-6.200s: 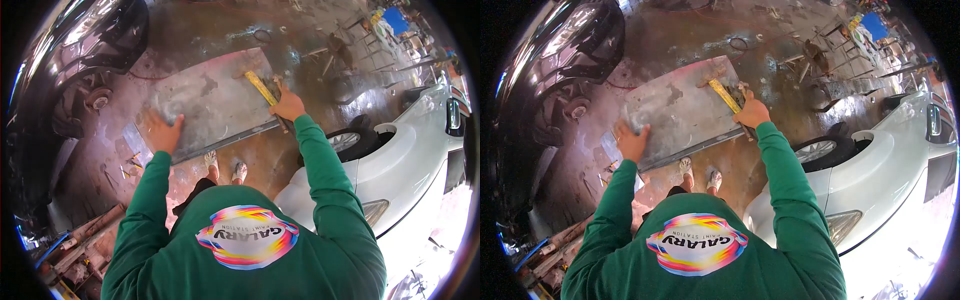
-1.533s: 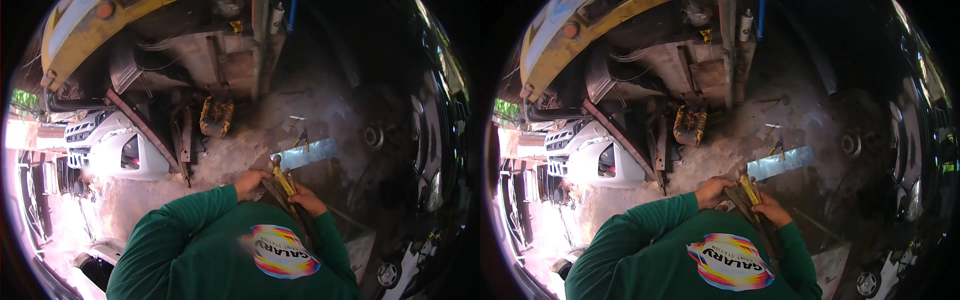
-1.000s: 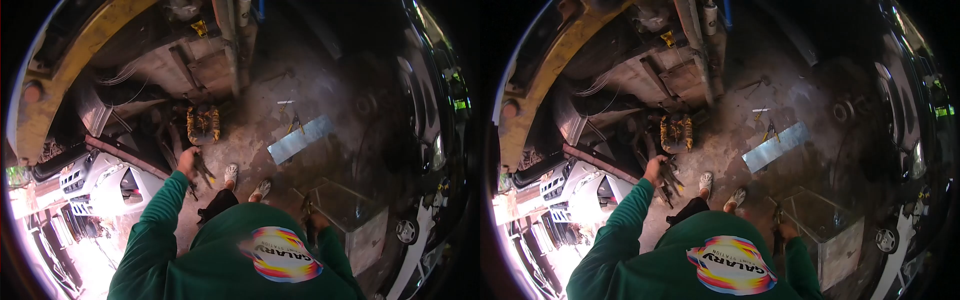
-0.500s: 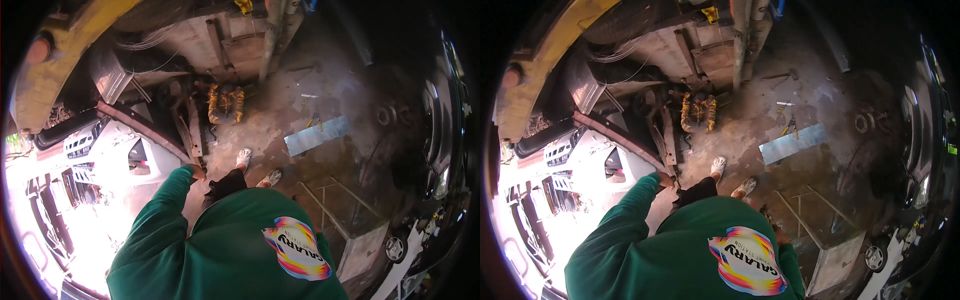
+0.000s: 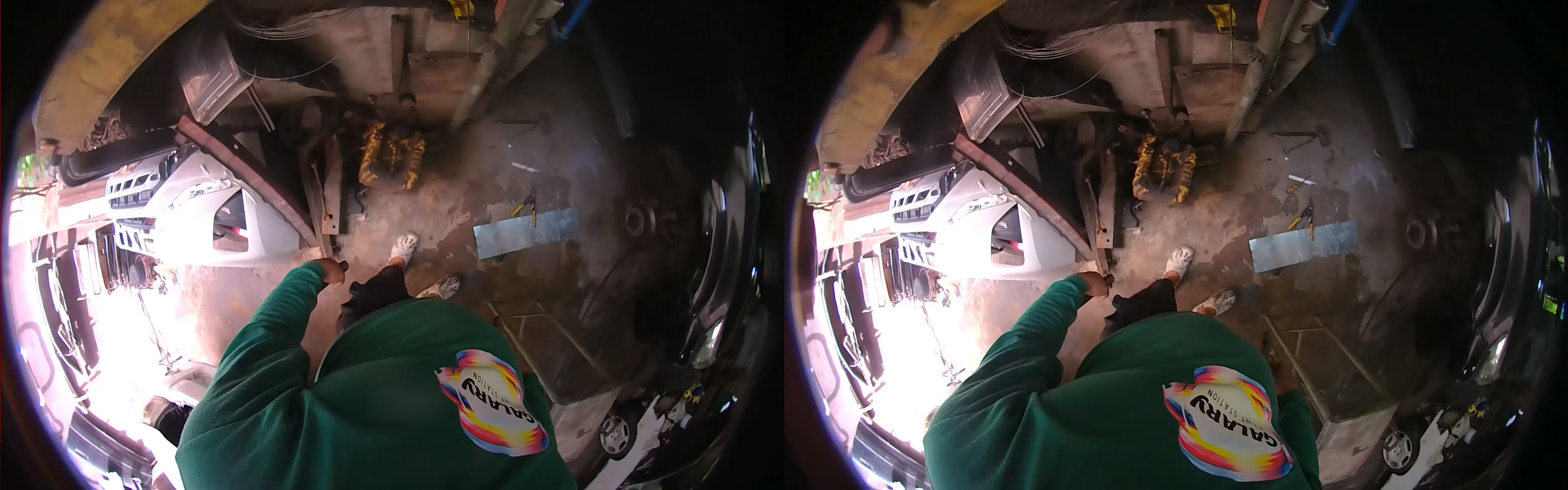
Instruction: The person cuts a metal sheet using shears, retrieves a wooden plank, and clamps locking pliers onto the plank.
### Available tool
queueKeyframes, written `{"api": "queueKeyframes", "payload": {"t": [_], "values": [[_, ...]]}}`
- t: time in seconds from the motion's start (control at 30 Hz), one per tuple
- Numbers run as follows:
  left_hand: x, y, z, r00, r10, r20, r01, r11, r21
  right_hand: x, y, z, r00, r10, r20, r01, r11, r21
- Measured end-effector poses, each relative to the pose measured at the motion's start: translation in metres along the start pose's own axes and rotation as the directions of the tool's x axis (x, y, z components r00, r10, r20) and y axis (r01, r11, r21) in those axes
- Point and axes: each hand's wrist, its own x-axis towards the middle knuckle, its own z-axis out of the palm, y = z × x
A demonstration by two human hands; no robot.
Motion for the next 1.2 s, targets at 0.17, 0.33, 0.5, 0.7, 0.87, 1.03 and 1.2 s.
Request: {"api": "queueKeyframes", "payload": {"t": [0.17, 0.33, 0.5, 0.7, 0.87, 1.03, 1.2], "values": [[-0.007, 0.007, 0.016, 0.997, 0.040, -0.061, -0.044, 0.997, -0.057, -0.028, -0.010, -0.010, 0.996, 0.035, -0.087, -0.030, 0.998, 0.057], [-0.044, 0.016, 0.027, 0.994, 0.106, 0.035, -0.104, 0.994, -0.041, -0.042, -0.016, -0.015, 0.991, 0.043, -0.123, -0.034, 0.997, 0.074], [-0.008, -0.003, 0.060, 0.995, 0.093, 0.028, -0.093, 0.996, 0.000, -0.053, -0.018, -0.012, 0.989, 0.040, -0.139, -0.031, 0.997, 0.070], [-0.001, -0.028, 0.032, 0.985, -0.049, -0.168, 0.045, 0.999, -0.027, -0.064, -0.023, -0.009, 0.983, 0.035, -0.179, -0.020, 0.996, 0.084], [0.029, -0.045, -0.002, 0.909, -0.048, -0.415, 0.053, 0.999, 0.001, -0.087, -0.043, -0.004, 0.974, 0.031, -0.225, -0.008, 0.995, 0.099], [0.030, -0.022, -0.077, 0.864, 0.016, -0.503, 0.051, 0.992, 0.119, -0.075, -0.049, 0.003, 0.974, 0.202, -0.108, -0.163, 0.943, 0.292], [0.066, 0.013, -0.140, 0.824, -0.086, -0.560, 0.046, 0.995, -0.084, -0.057, -0.038, 0.025, 0.963, 0.187, -0.193, -0.129, 0.952, 0.278]]}}
